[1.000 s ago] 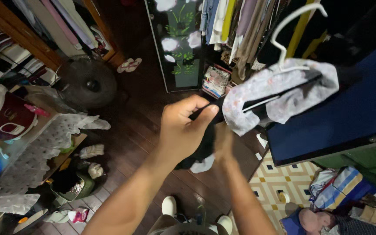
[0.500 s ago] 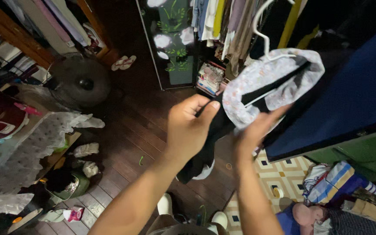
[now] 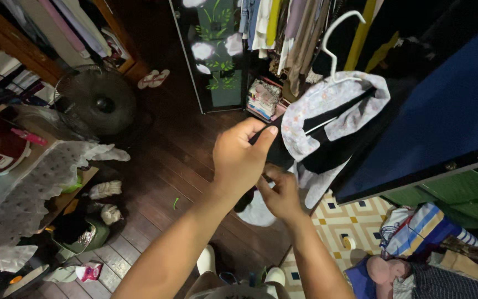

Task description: The person takes various items of clothing from a pile on a bed and places them onto hangers before hanging them inside a closet.

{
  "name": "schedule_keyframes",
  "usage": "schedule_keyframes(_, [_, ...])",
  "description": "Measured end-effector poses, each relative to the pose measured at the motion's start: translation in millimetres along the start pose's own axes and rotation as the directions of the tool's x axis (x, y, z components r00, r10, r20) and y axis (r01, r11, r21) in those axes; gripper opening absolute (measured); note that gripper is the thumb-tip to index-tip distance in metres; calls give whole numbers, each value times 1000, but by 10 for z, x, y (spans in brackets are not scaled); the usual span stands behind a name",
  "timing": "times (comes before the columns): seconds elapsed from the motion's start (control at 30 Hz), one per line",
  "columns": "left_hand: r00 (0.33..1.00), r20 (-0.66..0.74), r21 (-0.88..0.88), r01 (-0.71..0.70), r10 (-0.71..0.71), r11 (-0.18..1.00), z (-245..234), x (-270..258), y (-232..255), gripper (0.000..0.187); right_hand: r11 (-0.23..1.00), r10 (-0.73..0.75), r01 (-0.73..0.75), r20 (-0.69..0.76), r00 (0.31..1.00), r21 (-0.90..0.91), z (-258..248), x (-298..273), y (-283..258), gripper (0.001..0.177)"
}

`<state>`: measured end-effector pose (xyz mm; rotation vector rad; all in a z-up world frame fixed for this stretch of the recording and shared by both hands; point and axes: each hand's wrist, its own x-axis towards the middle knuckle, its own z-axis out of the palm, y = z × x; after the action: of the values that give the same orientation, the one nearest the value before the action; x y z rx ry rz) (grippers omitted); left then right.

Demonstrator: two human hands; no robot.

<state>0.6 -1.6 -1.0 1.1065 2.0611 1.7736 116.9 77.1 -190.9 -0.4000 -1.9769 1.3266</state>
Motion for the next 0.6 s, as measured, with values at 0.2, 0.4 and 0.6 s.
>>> schedule_keyframes(0.2, [998,55,114,-14,8,993,-66,-9,68,23,821,266,-281,104,958,497,303,115,860,22])
schedule_keyframes(0.4, [996,18,158,-94,92,983,-292,103,33,22,718,630,-515,122,767,-468,69,76,181,34])
schedule_keyframes(0.6, [997,73,147,-45,35,988,-385,68,100,22,994,-51,38,133,990,98,-2,61,-243,39])
